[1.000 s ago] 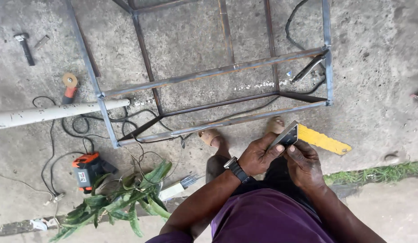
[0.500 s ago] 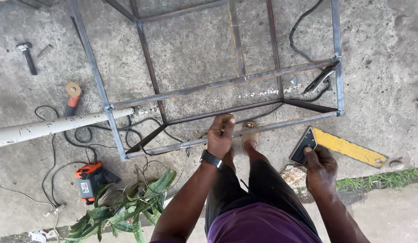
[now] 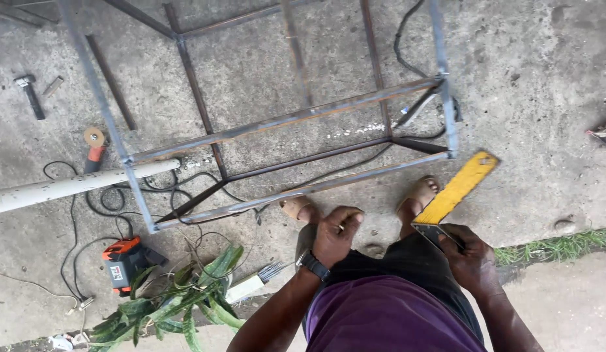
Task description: Welding and assembling a metal frame using a welder and a square.
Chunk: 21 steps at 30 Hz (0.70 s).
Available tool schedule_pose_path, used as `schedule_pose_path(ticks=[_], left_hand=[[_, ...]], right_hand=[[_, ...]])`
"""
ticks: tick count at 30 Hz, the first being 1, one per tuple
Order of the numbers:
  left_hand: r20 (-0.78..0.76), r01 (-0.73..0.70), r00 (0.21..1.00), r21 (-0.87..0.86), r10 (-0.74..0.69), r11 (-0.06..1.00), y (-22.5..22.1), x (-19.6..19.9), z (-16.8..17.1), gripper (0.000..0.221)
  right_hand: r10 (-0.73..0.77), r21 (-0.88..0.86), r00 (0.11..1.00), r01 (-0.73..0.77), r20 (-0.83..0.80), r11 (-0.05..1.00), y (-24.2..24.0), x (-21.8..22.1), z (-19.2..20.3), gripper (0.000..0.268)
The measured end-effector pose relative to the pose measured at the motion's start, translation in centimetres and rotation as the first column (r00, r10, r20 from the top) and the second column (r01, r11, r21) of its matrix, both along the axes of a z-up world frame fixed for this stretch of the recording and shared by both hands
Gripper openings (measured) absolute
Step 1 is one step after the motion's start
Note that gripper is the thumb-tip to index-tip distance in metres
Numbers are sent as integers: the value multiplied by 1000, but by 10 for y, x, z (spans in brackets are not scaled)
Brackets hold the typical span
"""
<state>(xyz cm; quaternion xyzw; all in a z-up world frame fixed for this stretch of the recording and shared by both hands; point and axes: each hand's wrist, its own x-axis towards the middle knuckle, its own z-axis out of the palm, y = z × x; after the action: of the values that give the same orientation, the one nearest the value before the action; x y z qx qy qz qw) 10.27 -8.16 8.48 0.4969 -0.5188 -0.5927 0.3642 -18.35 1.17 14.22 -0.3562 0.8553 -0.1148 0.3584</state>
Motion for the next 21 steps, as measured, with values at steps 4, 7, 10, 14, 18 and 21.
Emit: schedule_pose_path(ticks=[4,7,10,14,18,21], left_hand=[[25,308,951,16,-308,951,16,-115,9,18],[149,474,866,59,-478,878,15,-226,16,25],[110,531,822,207,-559,822,14,-338,24,33],[-25,613,779,243,-627,752,-4,-451,42,57],[-135,562,821,368,-555,741,-26,-523,59,58],[-427,441,858,325,-286,836,-31,-563,31,56]], right_hand=[[-33,-13,997,34,72,999,16,-89,1,25],[-70,-63,985,81,155,995,17,-183,-2,24],[-40,-98,994,50,106,994,1,-279,16,26],[70,-295,984,-117,-163,948,-25,-373,43,22],[166,-355,918,-299,-360,886,-52,-418,50,23],[105,-480,918,-295,-383,826,-80,-431,42,17]])
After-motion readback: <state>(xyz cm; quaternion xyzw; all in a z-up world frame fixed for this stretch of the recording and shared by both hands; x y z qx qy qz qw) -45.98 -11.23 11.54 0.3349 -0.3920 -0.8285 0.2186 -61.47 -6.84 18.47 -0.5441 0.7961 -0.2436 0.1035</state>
